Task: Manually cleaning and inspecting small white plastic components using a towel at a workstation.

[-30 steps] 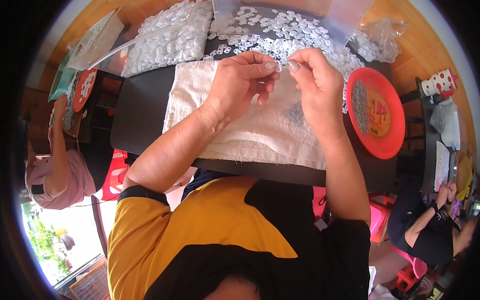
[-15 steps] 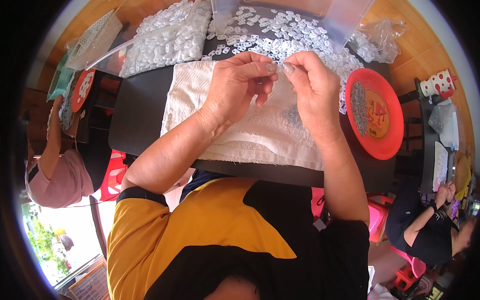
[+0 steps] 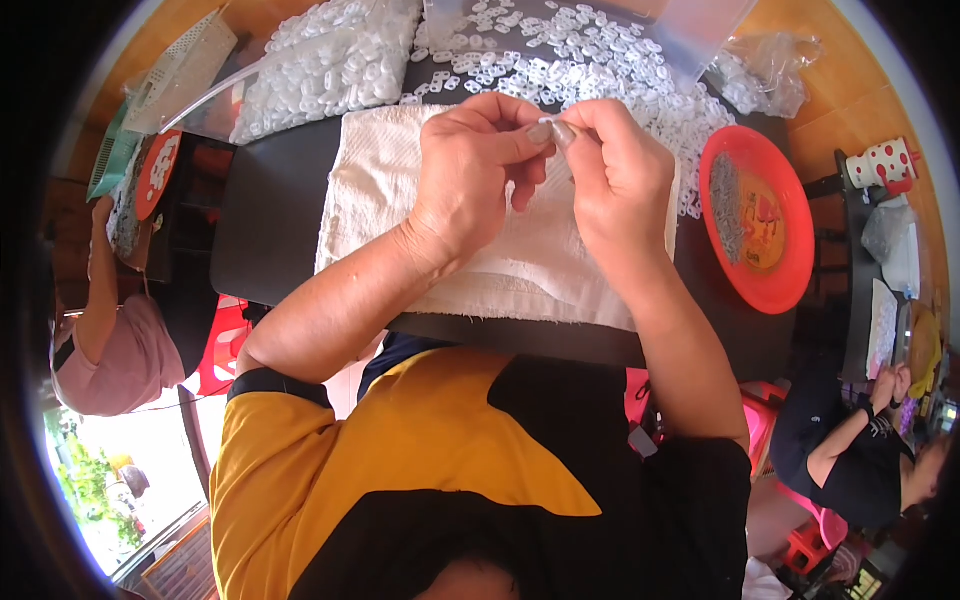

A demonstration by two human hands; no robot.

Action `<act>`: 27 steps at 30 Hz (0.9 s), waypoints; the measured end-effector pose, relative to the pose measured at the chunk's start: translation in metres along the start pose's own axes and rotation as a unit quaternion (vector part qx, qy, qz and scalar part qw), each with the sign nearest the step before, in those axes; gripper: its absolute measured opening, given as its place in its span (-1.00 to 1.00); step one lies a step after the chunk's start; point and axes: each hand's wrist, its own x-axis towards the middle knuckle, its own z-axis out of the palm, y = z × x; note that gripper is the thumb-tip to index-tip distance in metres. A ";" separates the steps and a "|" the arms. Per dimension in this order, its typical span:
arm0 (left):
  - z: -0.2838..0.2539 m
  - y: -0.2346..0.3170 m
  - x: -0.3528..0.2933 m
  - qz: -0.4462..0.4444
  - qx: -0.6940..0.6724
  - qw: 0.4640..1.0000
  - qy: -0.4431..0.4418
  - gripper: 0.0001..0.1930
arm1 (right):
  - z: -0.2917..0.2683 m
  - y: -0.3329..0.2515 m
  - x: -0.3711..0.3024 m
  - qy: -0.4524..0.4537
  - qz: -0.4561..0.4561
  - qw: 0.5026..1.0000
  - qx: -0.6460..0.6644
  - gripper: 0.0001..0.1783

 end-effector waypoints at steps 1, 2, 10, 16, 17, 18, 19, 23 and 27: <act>0.000 0.000 -0.001 0.018 0.020 1.000 0.001 -0.95 | 0.001 0.001 -0.002 -0.002 0.004 1.000 0.000 -0.97; -0.001 0.001 0.001 0.019 0.020 1.000 0.001 -0.95 | 0.002 0.004 0.000 -0.002 0.011 1.000 0.021 -0.97; -0.003 -0.001 0.006 -0.021 -0.046 0.999 -0.007 -0.93 | -0.016 0.003 0.012 0.005 0.043 0.998 0.038 -0.92; -0.005 -0.002 0.008 -0.023 -0.038 0.999 -0.015 -0.93 | -0.019 0.001 0.015 -0.026 -0.067 0.997 -0.040 -0.93; -0.005 -0.002 0.008 -0.022 -0.038 0.999 -0.016 -0.93 | -0.018 0.000 0.014 -0.037 -0.064 0.996 -0.053 -0.95; -0.005 -0.002 0.008 -0.028 -0.037 0.999 -0.018 -0.93 | -0.017 -0.001 0.014 -0.049 -0.061 0.995 -0.066 -0.96; -0.005 -0.002 0.008 -0.033 -0.037 0.999 -0.019 -0.93 | -0.018 0.001 0.014 -0.048 -0.060 0.995 -0.067 -0.96; -0.005 0.001 0.009 -0.047 -0.011 0.998 -0.032 -0.93 | -0.020 0.002 0.013 -0.049 -0.064 0.994 -0.080 -0.97; -0.007 0.000 0.010 -0.039 -0.012 0.999 -0.032 -0.92 | -0.016 0.003 0.012 -0.062 -0.039 0.995 -0.062 -0.97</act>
